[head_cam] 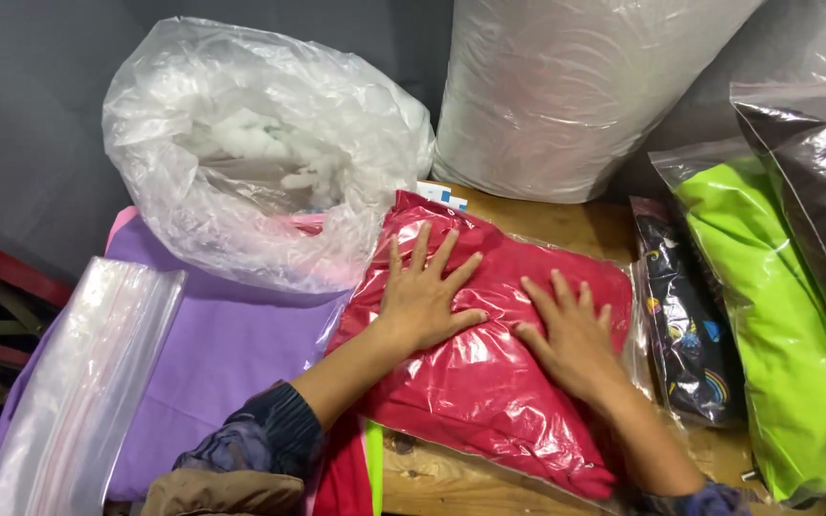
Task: The person is seen packaging a red pillow into a clear plastic bag, smoothing it out, and then picking up a purple pillowcase to prepare it for stuffing.
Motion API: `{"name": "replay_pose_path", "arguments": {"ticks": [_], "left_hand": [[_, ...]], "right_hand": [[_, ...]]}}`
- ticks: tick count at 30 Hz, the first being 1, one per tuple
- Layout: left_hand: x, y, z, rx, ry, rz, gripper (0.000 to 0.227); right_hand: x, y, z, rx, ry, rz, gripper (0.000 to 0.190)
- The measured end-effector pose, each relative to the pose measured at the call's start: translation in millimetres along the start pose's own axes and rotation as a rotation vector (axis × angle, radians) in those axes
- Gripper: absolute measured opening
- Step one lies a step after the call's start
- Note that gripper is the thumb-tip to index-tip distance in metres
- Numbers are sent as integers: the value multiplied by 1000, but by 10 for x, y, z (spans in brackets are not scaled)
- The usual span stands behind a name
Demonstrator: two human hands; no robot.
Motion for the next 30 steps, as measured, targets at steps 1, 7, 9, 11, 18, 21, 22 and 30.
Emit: {"name": "replay_pose_path", "arguments": {"ticks": [1, 7, 9, 11, 18, 21, 22, 30], "left_hand": [[57, 50, 91, 66, 34, -34, 82], [100, 162, 138, 234, -8, -81, 89], [107, 186, 157, 276, -24, -97, 92], [112, 219, 128, 315, -38, -115, 95], [197, 383, 31, 439, -133, -133, 109], [228, 264, -113, 379, -260, -101, 105], [225, 232, -201, 325, -337, -77, 99], [-53, -868, -113, 105, -197, 294, 99]], "right_hand": [[21, 34, 91, 77, 21, 32, 67], [40, 90, 159, 27, 71, 59, 65], [27, 89, 185, 36, 74, 67, 66], [28, 97, 188, 43, 78, 72, 66], [-105, 183, 288, 93, 100, 84, 68], [-100, 90, 194, 87, 191, 39, 69], [-89, 54, 110, 69, 268, 12, 69], [79, -1213, 241, -239, 102, -320, 66]]}}
Point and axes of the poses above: each hand's wrist, its own y-axis towards the middle knuckle, its own z-axis out of the palm, x = y × z, the point moved 2 cm from there along y, towards the middle knuckle, and after that the axes turned 2 degrees about x, right-handed, at the moved point
